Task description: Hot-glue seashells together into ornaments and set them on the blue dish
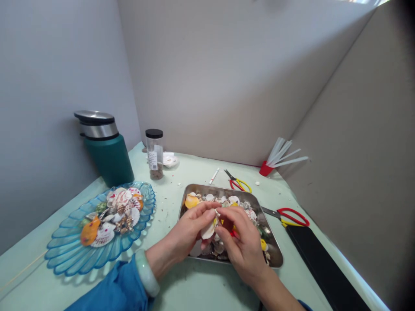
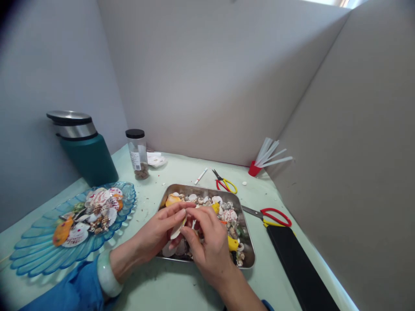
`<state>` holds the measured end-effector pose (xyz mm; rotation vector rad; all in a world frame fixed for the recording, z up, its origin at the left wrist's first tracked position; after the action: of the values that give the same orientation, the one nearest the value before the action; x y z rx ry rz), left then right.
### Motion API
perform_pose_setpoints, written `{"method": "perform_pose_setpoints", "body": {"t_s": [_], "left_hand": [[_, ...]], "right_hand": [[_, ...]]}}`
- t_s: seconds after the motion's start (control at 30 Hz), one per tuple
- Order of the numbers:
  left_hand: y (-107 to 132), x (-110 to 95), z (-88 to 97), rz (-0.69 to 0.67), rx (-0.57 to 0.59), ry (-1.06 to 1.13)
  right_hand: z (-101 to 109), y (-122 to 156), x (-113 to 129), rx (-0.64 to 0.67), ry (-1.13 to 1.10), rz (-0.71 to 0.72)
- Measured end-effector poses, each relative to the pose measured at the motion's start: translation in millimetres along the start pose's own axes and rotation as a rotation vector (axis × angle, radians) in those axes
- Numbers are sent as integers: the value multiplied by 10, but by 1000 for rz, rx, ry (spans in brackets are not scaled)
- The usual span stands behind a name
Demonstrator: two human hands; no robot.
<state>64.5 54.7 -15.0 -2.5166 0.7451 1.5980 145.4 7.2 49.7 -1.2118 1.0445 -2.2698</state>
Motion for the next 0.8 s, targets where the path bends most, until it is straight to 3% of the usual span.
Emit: {"method": "perform_pose_setpoints", "body": {"t_s": [0.23,0.5,0.63,0.8], "left_hand": [[74,10,-124,24,113,-50],[108,43,-221,6,192,-255],[51,60,-158,-4,111,-190],[12,-58,8,-94,-54,-119]], "right_hand": [[60,-27,-20,-75,20,-32],[114,-26,-74,-138,38,-79],[131,-22,-87,-158,24,-83],[170,-11,-147,-214,62,-142]]}}
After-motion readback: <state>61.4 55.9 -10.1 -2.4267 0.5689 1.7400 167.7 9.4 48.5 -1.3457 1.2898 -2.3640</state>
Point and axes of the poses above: each hand's wrist, its own y-axis away from the middle knuckle, its own z-axis out of the back of the hand, x = y × z, the point moved 9 cm from there along -y, towards the middle knuckle, and after that the axes turned 12 degrees about -x, right-handed, at the moved point
